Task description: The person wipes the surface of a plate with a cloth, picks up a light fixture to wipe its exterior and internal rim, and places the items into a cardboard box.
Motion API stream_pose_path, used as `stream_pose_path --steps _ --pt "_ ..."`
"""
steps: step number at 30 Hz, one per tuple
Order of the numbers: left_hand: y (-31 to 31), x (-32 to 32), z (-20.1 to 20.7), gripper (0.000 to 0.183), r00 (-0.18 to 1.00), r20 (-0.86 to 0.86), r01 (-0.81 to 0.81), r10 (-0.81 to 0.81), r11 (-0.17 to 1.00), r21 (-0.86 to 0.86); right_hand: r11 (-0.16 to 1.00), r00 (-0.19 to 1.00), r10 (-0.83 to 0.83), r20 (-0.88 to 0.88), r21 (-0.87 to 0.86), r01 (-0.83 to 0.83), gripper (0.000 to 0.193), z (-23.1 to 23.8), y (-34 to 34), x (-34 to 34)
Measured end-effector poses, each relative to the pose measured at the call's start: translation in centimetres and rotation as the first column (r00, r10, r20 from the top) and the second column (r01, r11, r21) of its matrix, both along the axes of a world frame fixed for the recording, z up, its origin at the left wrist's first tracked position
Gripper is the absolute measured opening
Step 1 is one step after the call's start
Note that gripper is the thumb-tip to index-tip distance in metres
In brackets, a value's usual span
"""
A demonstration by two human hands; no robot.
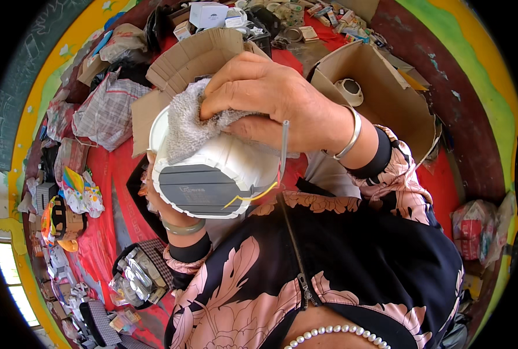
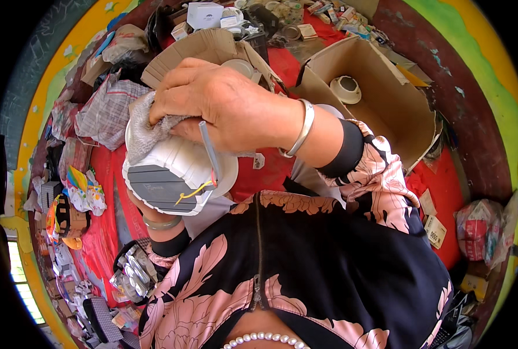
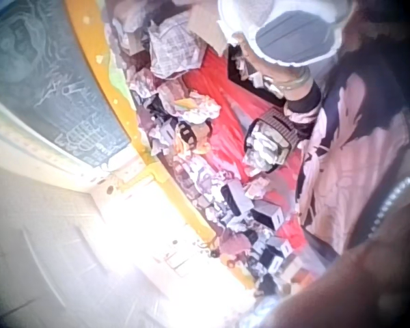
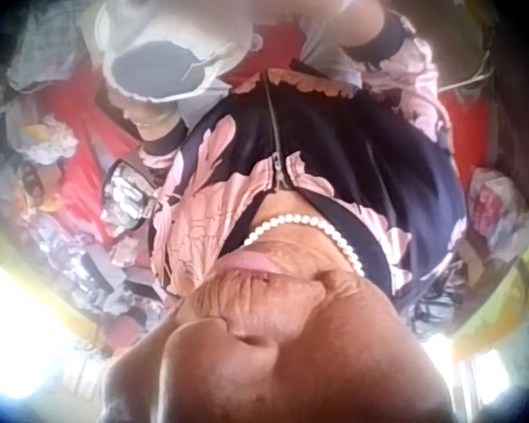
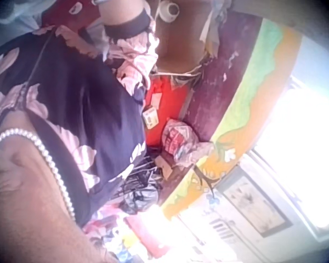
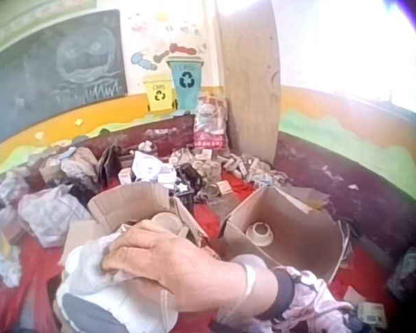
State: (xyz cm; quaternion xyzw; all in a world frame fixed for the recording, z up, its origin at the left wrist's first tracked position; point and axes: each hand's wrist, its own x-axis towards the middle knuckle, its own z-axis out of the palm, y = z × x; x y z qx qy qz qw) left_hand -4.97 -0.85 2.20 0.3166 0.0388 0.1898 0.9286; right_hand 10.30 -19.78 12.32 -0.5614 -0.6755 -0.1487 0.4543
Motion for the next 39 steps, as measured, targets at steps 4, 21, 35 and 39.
stream_pose_path --steps 4,21,35,39 --pt "1.1 0.5 -2.7 0.044 0.994 0.043 0.099 -0.097 0.994 -0.045 0.996 0.999 0.044 -0.03 -0.074 -0.046 0.027 -0.9 -0.1 1.7" --pt "2.2 0.9 -6.5 0.03 0.984 -0.071 -0.132 0.165 0.929 0.345 0.986 0.967 0.141 -0.211 -0.055 -0.156 0.034 -0.5 0.0 3.8" --pt "2.8 2.6 -5.7 0.032 0.975 -0.099 -0.194 0.2 0.979 0.062 0.861 0.863 -0.5 -0.065 -0.137 0.489 0.027 -2.5 -1.0 8.0" --pt "3.1 3.5 -5.8 0.033 0.992 -0.053 -0.114 0.113 0.993 -0.016 0.885 0.868 -0.464 0.178 0.057 0.462 0.023 -2.3 2.1 4.7"
